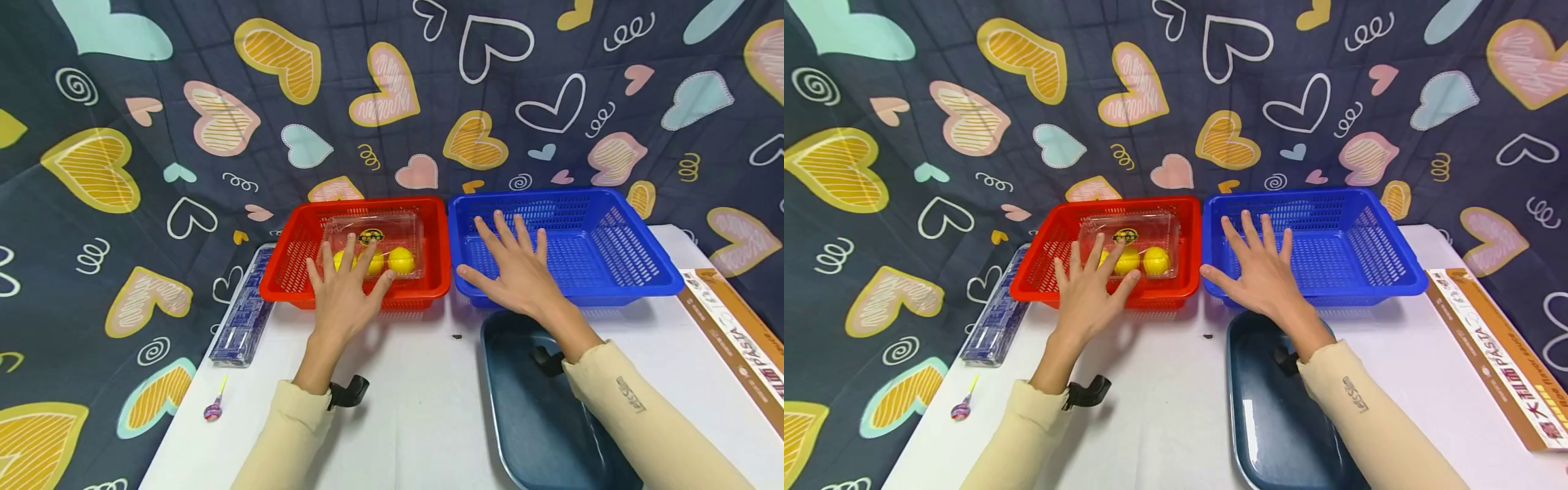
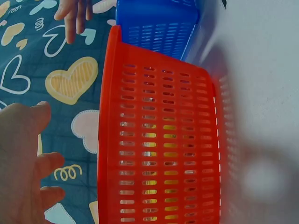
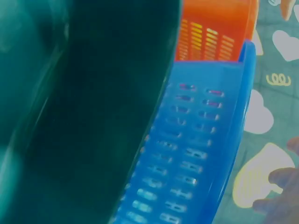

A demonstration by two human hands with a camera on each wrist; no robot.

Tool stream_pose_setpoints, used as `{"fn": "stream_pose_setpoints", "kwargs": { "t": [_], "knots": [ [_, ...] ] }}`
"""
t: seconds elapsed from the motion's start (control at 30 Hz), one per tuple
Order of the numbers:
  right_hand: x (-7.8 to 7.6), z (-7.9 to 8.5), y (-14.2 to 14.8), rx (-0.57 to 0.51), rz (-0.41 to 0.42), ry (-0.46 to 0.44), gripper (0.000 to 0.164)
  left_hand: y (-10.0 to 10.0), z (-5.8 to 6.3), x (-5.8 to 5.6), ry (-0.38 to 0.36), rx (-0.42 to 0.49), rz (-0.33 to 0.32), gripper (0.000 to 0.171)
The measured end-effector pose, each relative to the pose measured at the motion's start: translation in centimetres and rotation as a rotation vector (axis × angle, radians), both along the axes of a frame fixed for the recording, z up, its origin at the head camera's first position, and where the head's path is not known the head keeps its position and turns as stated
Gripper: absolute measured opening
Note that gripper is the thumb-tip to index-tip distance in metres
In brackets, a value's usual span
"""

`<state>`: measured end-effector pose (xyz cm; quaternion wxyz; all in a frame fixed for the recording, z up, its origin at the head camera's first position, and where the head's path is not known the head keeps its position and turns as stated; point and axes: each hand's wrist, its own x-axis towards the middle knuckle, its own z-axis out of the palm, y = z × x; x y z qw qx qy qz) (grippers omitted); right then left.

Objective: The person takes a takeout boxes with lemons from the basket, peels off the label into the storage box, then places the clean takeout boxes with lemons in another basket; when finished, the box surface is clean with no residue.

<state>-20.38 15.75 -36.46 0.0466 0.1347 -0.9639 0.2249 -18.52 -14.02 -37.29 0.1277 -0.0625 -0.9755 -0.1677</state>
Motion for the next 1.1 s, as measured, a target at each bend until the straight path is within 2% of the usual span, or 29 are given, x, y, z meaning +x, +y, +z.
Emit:
{"fn": "stream_pose_setpoints", "kwargs": {
  "t": [0.4, 0.73, 1.1],
  "knots": [
    [-1.0, 0.5, -1.8, -0.055, 0.030, -0.048, 0.090, -1.4, 0.2, 0.3, 0.012, 0.027, 0.031, 0.069],
    [-2.0, 1.0, -2.9, -0.170, 0.050, -0.069, 0.085, -3.1, -0.1, 0.7, 0.003, 0.058, 0.057, 0.069],
    [-3.2, 1.2, -5.2, -0.183, 0.101, -0.072, 0.085, -4.4, -0.4, 1.3, 0.002, 0.092, 0.104, 0.067]
  ]
}}
